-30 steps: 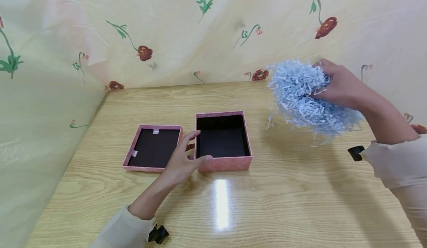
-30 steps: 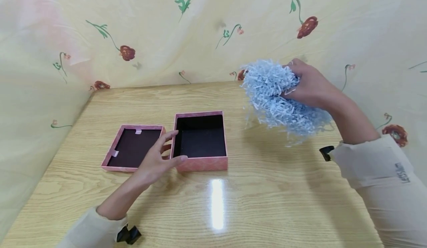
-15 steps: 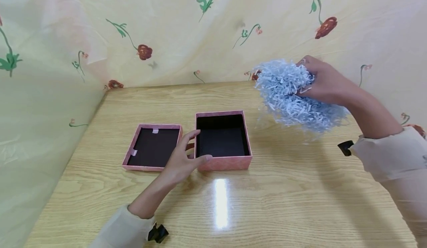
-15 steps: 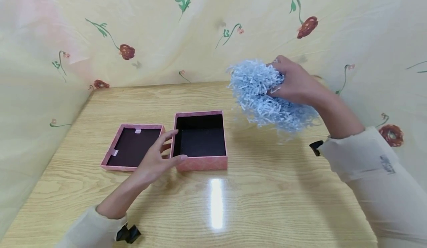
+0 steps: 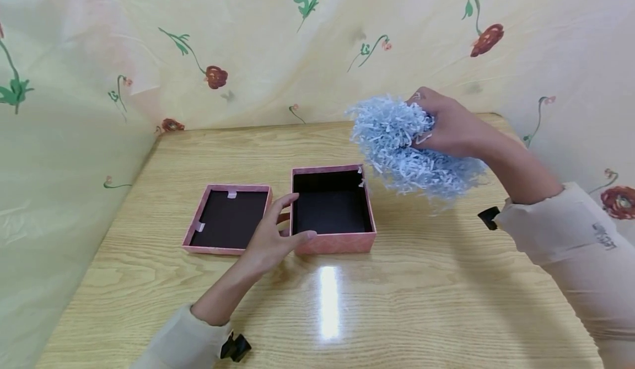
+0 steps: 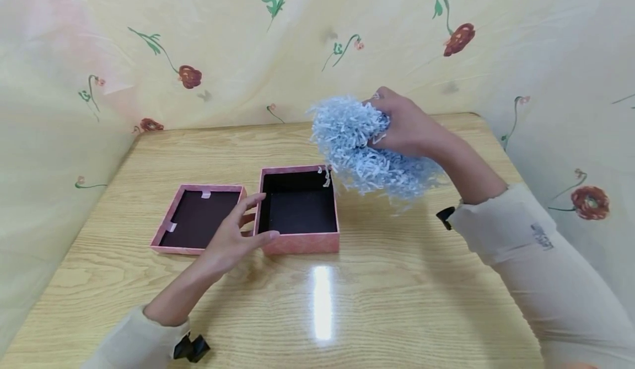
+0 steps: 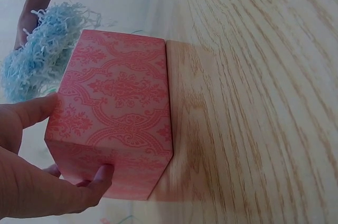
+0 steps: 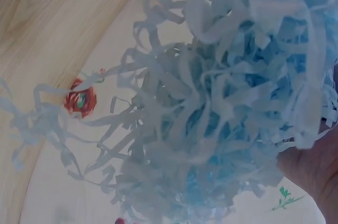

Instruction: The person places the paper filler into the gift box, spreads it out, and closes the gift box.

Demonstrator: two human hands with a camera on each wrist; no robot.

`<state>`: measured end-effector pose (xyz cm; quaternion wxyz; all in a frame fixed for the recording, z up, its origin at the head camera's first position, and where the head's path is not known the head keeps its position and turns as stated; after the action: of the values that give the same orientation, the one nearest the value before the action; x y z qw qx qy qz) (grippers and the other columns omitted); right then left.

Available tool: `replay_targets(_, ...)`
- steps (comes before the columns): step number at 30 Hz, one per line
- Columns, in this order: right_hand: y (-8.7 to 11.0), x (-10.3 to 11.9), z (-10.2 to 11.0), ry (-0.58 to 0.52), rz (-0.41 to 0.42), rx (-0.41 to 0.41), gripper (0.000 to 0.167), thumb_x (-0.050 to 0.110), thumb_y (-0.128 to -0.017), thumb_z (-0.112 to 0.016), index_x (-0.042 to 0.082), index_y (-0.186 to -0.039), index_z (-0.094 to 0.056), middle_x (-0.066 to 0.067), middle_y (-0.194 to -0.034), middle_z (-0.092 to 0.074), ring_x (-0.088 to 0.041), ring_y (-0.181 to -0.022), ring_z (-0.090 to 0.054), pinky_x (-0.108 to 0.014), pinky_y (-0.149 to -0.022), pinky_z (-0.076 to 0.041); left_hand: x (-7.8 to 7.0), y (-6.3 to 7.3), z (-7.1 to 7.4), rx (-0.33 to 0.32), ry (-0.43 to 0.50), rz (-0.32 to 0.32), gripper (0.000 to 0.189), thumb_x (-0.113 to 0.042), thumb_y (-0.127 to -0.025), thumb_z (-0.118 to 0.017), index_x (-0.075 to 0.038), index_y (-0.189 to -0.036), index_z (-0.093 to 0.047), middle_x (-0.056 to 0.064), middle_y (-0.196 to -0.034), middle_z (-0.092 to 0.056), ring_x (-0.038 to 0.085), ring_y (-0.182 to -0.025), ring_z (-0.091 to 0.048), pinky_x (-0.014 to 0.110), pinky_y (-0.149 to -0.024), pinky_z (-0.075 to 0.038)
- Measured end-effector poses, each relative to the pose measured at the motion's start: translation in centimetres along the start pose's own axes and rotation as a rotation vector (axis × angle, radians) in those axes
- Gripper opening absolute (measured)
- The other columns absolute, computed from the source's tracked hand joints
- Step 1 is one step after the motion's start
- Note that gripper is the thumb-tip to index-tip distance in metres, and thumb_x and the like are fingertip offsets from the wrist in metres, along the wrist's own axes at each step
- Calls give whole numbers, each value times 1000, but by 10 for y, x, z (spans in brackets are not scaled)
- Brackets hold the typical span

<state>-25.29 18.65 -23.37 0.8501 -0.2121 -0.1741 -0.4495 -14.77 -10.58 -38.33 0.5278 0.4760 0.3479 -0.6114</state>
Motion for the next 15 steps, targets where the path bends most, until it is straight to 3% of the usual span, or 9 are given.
replay_targets(8,-10,14,-14,-51,-15,39,52,-10,-75,-71,1,-124,-57,-12,-114,-46,-28,-109,-44,-44,-86,-43,1,0,0,1,-4,0,80,-23,-81,-79,-23,-148,-34,-1,-154,-26,33,-134,-37,51,-105,-38)
replay_targets(15,-20,21,-29,-99,30,55,43,-10,-74,-71,2,-115,-62,-11,-110,-46,-26,-104,-43,-44,-87,-41,0,1,0,4,0,-2,79,-22,-82,-78,-22,-148,-34,0,-154,-26,33,-134,-37,50,-106,-37)
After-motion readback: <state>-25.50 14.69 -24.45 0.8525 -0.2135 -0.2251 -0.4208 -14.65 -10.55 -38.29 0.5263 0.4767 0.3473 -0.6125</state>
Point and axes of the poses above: each hand's wrist, its own y-axis away from the middle knuckle, its own z-axis out of the back of the hand, x = y × z, the point moved 5 cm from there along -y, towards the middle knuckle
